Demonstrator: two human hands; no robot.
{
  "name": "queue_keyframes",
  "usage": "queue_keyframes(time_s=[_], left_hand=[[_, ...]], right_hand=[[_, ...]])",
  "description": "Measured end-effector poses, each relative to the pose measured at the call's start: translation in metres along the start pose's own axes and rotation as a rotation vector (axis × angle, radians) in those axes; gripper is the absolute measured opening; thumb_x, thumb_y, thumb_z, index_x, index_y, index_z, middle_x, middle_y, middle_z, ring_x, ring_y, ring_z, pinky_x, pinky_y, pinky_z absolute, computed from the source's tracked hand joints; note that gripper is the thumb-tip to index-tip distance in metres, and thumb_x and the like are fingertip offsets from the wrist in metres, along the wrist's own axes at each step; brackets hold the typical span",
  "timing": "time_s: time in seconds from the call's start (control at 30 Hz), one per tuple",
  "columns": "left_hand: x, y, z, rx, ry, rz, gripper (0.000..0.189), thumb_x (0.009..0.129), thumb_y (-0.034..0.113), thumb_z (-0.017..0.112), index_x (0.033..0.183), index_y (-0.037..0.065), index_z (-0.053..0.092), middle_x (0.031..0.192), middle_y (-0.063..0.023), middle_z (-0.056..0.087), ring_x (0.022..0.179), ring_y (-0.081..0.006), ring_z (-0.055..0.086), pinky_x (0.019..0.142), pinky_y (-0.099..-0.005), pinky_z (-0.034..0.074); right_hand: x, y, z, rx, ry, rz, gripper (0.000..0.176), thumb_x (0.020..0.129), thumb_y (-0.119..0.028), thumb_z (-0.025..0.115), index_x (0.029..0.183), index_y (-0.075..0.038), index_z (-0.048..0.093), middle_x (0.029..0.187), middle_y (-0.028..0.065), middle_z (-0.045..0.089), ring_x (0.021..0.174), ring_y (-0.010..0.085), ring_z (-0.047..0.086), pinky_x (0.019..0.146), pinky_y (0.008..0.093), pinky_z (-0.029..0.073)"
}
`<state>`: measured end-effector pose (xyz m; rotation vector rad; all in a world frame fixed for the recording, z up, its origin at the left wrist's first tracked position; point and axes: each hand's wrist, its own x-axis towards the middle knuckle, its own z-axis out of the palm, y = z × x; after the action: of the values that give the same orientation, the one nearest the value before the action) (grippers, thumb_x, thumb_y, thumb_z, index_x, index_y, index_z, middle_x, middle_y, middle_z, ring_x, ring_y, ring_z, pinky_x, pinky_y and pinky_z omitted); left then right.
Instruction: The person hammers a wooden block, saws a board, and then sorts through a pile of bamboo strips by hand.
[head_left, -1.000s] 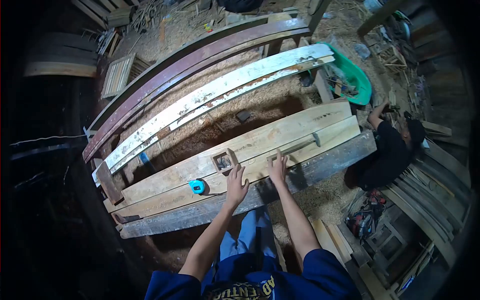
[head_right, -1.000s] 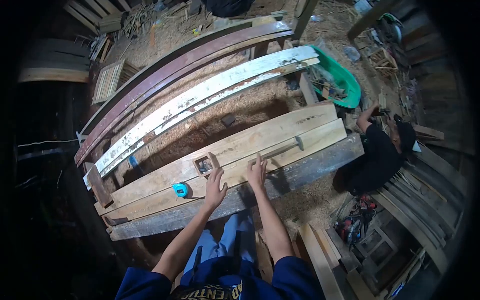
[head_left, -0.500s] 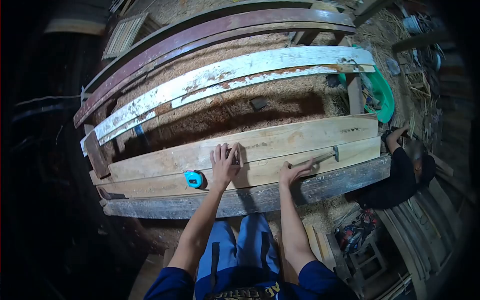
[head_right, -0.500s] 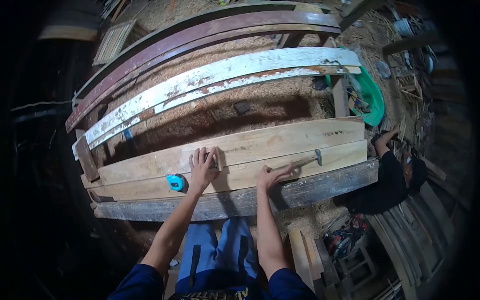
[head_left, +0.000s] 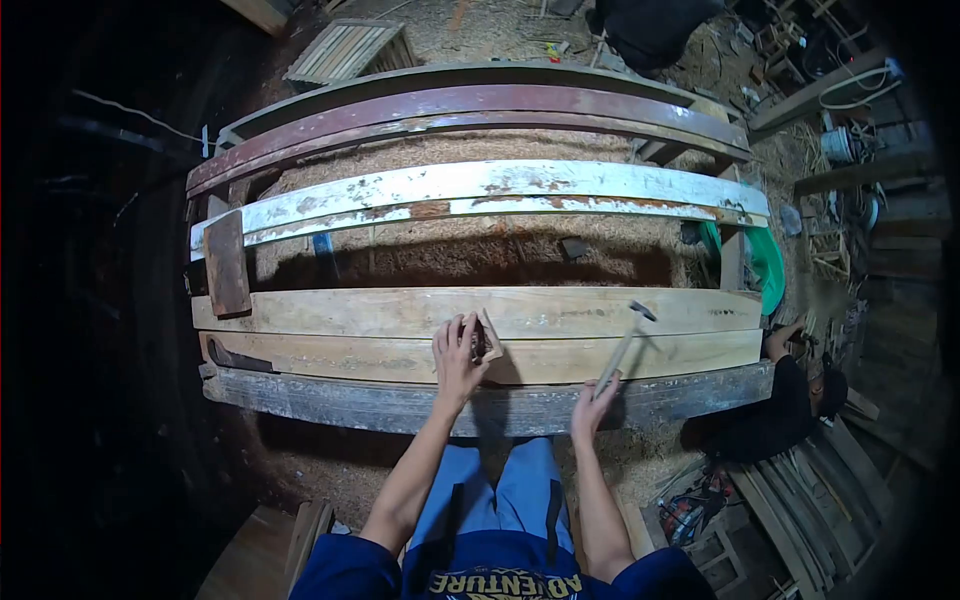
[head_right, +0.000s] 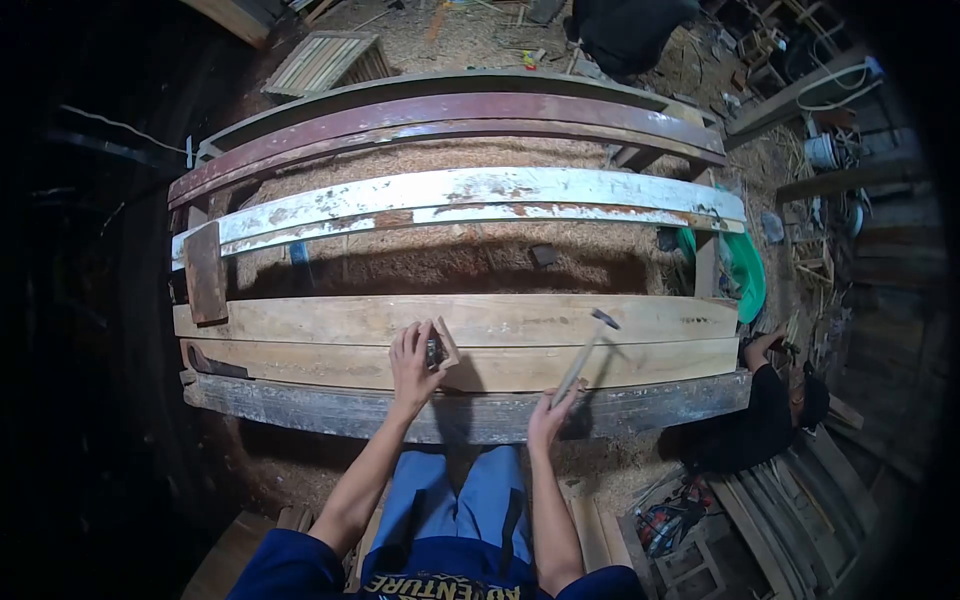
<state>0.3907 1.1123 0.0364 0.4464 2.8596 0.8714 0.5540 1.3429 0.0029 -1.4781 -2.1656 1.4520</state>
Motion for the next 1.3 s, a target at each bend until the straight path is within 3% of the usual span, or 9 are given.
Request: queue_keyframes(time_s=[0.03,0.17,0.27,0.6,0.67,0.83,0.93,1.23,1.3], left_hand=[[-0.006,-0.019,-0.012,-0.001,-0.004,-0.018,0.097,0.066,0.017,0.082,0.154,0.011,0.043,0.147,-0.0183,0.044,0.138,-0.0412,0.038,0.117,-0.0545,0.029],[-0.031,-0.105,-0.047,0.031,0.016,-0.074,0.1,0.063,0.014,0.083,0.154,0.012,0.042,0.147,-0.0181,0.044,0.139,-0.0408,0.037,0.118,-0.0552,0.027],[-0.044,-0.166,-0.065,0.073,0.023,-0.113,0.103,0.06,0.011,0.085,0.154,0.012,0.043,0.147,-0.0178,0.044,0.139,-0.0407,0.037,0.118,-0.0551,0.027],[-0.065,-0.28,-0.092,0.158,-0.085,-0.116,0.095,0.07,-0.004,0.073,0.157,0.013,0.039,0.165,-0.0211,0.028,0.154,-0.0427,0.021,0.126,-0.0526,0.022],[-0.082,-0.28,-0.098,0.032,-0.017,-0.189,0.095,0.071,-0.001,0.074,0.158,0.011,0.036,0.164,-0.0251,0.025,0.153,-0.0467,0.02,0.126,-0.0534,0.021],[-0.131,-0.273,-0.11,-0.082,0.012,-0.233,0.087,0.08,0.004,0.073,0.159,0.007,0.033,0.165,-0.0281,0.022,0.153,-0.0465,0.02,0.126,-0.0521,0.023],[-0.16,-0.259,-0.119,-0.151,0.031,-0.315,0.084,0.083,0.008,0.073,0.158,0.006,0.035,0.164,-0.0282,0.024,0.153,-0.046,0.021,0.125,-0.0523,0.024],[-0.196,-0.206,-0.14,-0.224,0.15,-0.312,0.071,0.087,0.012,0.07,0.152,0.002,0.043,0.16,-0.0297,0.03,0.149,-0.047,0.026,0.122,-0.0537,0.027],[-0.188,-0.194,-0.145,-0.218,0.138,-0.285,0.07,0.087,0.011,0.07,0.151,0.002,0.043,0.161,-0.029,0.03,0.148,-0.0469,0.027,0.122,-0.0533,0.027]], right_hand=[[-0.019,-0.007,0.015,-0.049,-0.016,-0.103,0.068,0.096,-0.004,0.052,0.16,-0.005,0.028,0.112,0.0141,0.066,0.099,0.0246,0.064,0.092,0.0393,0.05],[-0.084,-0.025,0.084,-0.141,-0.217,-0.204,0.07,0.096,-0.007,0.053,0.161,-0.008,0.027,0.11,0.0129,0.067,0.097,0.0276,0.067,0.088,0.0417,0.053],[-0.127,-0.044,0.145,-0.264,-0.436,-0.241,0.067,0.102,-0.027,0.054,0.161,-0.012,0.027,0.12,0.0339,0.065,0.111,0.0505,0.064,0.092,0.0542,0.05],[-0.209,-0.039,0.294,-0.349,-0.702,-0.213,0.082,0.095,-0.012,0.054,0.164,-0.008,0.01,0.139,0.0313,0.057,0.123,0.0481,0.059,0.102,0.0521,0.047],[-0.206,0.026,0.313,-0.382,-0.467,-0.456,0.089,0.091,-0.009,0.06,0.163,-0.003,0.008,0.112,0.0274,0.066,0.104,0.0439,0.066,0.094,0.0504,0.051],[-0.2,0.005,0.279,-0.479,-0.605,-0.351,0.081,0.087,-0.007,0.061,0.16,0.0,0.025,0.131,0.0277,0.058,0.121,0.0415,0.058,0.103,0.0467,0.048],[-0.195,-0.013,0.246,-0.526,-0.701,-0.449,0.076,0.09,-0.013,0.06,0.158,0.002,0.029,0.141,0.0317,0.051,0.131,0.0458,0.051,0.111,0.0489,0.042],[-0.166,-0.028,0.192,-0.421,-0.537,-0.652,0.058,0.088,-0.012,0.067,0.143,-0.003,0.051,0.133,0.0252,0.056,0.126,0.0429,0.054,0.109,0.0478,0.044],[-0.155,-0.041,0.19,-0.388,-0.469,-0.563,0.057,0.088,-0.012,0.067,0.142,-0.003,0.052,0.132,0.0247,0.056,0.125,0.0422,0.054,0.109,0.0473,0.044]])
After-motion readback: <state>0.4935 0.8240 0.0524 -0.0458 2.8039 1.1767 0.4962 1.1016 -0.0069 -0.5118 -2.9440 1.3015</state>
